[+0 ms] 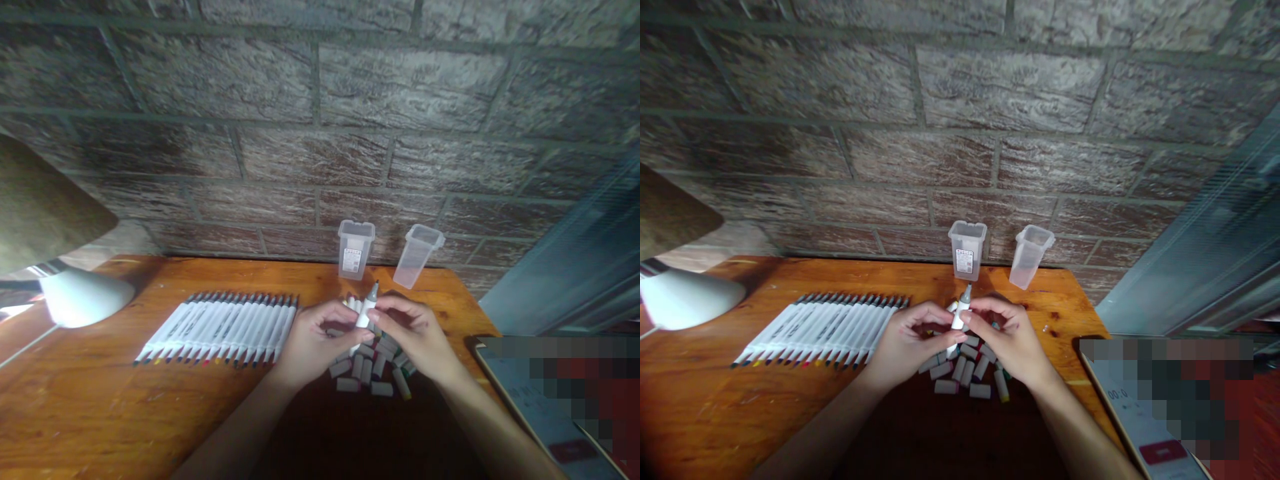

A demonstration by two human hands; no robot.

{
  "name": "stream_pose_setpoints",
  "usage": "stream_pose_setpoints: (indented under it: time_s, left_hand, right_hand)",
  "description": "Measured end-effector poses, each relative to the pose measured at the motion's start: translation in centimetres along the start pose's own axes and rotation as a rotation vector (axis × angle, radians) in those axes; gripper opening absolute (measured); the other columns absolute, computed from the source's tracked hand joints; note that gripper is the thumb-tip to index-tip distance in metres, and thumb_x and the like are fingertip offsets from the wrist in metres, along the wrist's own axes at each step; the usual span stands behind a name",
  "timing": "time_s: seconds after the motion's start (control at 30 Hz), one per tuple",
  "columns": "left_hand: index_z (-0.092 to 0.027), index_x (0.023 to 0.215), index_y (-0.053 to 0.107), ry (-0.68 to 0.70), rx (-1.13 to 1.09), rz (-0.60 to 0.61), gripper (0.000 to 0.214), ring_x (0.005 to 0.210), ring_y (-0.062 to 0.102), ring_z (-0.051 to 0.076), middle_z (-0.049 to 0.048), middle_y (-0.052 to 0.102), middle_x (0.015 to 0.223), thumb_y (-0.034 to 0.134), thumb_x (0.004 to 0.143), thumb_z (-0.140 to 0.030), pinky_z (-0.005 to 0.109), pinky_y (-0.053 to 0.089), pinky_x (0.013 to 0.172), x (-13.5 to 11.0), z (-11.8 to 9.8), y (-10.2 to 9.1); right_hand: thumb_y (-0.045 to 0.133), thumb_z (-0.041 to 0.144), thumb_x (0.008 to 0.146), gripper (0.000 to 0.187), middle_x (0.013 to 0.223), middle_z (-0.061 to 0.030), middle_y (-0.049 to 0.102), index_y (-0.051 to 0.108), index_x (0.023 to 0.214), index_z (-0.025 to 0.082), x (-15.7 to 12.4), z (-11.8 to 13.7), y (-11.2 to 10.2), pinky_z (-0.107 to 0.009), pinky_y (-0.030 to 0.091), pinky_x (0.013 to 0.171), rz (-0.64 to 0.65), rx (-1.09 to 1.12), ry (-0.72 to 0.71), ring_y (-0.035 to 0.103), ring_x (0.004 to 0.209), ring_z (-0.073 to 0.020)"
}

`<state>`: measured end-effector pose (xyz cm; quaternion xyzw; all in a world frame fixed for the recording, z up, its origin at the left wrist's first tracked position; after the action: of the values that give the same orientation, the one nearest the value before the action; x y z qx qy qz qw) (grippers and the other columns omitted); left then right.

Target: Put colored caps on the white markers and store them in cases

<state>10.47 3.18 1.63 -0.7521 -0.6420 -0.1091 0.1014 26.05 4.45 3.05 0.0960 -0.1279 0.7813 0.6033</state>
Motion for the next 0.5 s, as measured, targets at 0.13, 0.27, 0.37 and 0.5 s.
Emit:
stream_pose_setpoints:
  time_s: [0.13,0.27,0.37,0.5]
  left_hand:
    - [-0.016,0.084,0.07,0.01,0.035,0.06,0.023,0.075,0.073,0.018,0.0054,0.078,0.085,0.084,0.073,-0.03,0.026,0.058,0.071,0.0,-0.3,0.1]
    - [-0.017,0.089,0.072,0.053,0.241,0.025,0.016,0.076,0.073,0.017,0.0039,0.078,0.086,0.072,0.085,-0.033,0.026,0.057,0.071,0.6,-0.9,-1.7]
    - [-0.02,0.089,0.073,0.121,0.515,0.036,0.014,0.075,0.07,0.016,0.0021,0.077,0.084,0.065,0.092,-0.031,0.025,0.052,0.069,0.9,-1.0,-2.4]
    - [-0.022,0.093,0.074,0.268,0.821,0.171,0.011,0.09,0.067,0.02,0.0033,0.075,0.092,0.065,0.092,-0.028,0.032,0.049,0.082,0.9,-0.2,-0.7]
  right_hand:
    - [0.076,0.037,0.081,0.017,0.081,-0.0009,0.072,0.075,0.087,0.021,0.0,0.3,-0.2,-0.026,0.052,0.073,0.006,0.018,0.029,0.064,0.075,-0.0144]
    - [0.078,0.04,0.078,0.022,0.075,-0.0002,0.069,0.072,0.08,0.019,0.4,0.0,-2.7,-0.025,0.049,0.068,-0.083,0.082,0.104,0.058,0.066,-0.0123]
    - [0.081,0.042,0.074,0.025,0.067,0.0017,0.062,0.072,0.075,0.019,0.9,-0.5,-4.7,-0.023,0.043,0.062,-0.14,0.069,0.123,0.049,0.059,-0.0094]
    - [0.084,0.046,0.069,0.031,0.065,0.0024,0.058,0.073,0.077,0.018,1.2,-1.1,-6.1,-0.022,0.034,0.056,-0.225,0.091,0.15,0.042,0.057,-0.0077]
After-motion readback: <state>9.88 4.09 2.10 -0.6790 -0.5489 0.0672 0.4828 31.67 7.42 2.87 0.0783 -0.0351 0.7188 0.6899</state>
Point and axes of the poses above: each hand's wrist, its own x-axis towards the middle knuckle, its own y-axis out of the palm, z = x × y, the point moved 7 cm from there along x, towards the middle knuckle
